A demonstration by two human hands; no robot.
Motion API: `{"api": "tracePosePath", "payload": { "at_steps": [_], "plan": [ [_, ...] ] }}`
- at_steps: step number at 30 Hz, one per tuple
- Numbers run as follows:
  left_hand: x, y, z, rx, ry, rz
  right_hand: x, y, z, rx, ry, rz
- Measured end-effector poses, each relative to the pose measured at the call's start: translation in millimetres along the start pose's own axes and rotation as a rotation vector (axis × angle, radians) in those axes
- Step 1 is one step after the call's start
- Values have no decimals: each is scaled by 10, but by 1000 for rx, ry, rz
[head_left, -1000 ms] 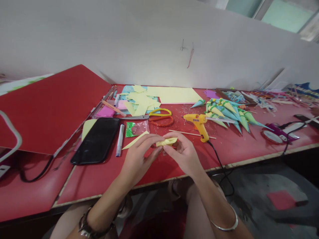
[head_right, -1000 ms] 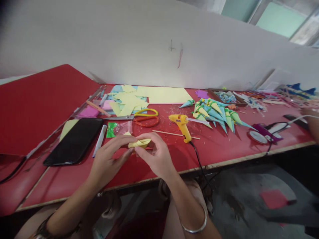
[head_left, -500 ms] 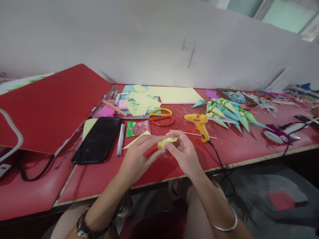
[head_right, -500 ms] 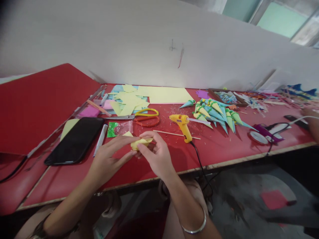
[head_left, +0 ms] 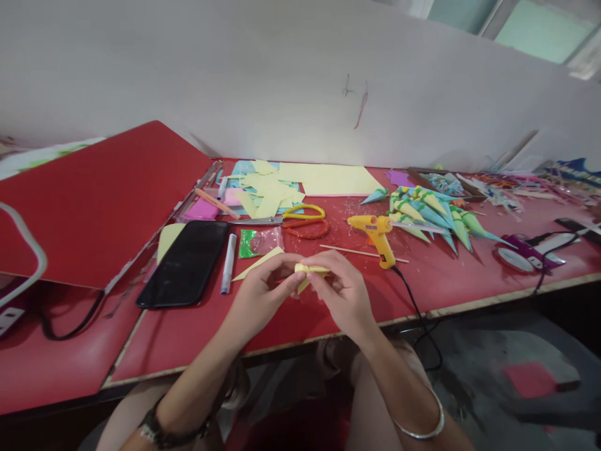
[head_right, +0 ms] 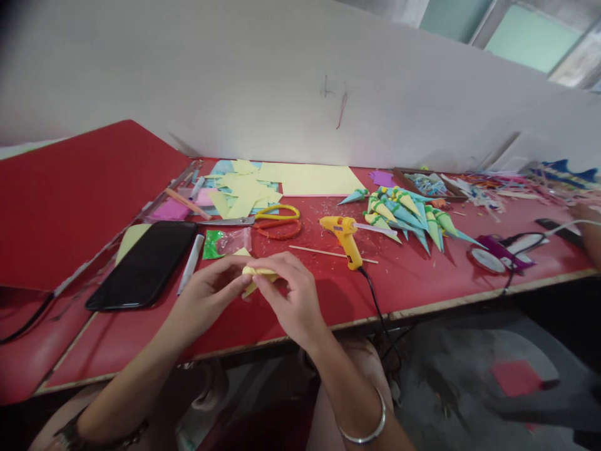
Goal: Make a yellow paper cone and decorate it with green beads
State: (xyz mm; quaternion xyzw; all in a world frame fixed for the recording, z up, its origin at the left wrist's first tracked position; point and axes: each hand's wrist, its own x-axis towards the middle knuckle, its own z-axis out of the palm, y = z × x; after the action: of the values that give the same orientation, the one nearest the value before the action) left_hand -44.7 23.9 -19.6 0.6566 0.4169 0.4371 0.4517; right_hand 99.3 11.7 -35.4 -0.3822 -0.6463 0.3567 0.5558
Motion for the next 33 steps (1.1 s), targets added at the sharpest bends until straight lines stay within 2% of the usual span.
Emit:
{"api": "tracePosePath", "payload": {
  "at_steps": [4,7,14,20,24,29,33],
  "plan": [
    [2,-8,-24,-151,-76,-150,1,14,-9,-120,11,-107],
    [0,-28,-37,-205,-109,-203,2,18,-22,-210,9,-164],
    [3,-91,-51,-316,-97,-337,12,17,-88,-342,-58,-256],
    [13,-114,-98,-421,-189,-462,-3,32,-101,-349,-127,-321],
    [15,-95,-89,-430,-181,-448,-15,36,-81,-346,-127,-371],
    [11,-58,-86,-362,-196,-403,9,6,-74,-273,-85,-344],
    [27,-29,-159,-29,-189,-181,31,-8,-79,-240,-39,-273]
  ]
}}
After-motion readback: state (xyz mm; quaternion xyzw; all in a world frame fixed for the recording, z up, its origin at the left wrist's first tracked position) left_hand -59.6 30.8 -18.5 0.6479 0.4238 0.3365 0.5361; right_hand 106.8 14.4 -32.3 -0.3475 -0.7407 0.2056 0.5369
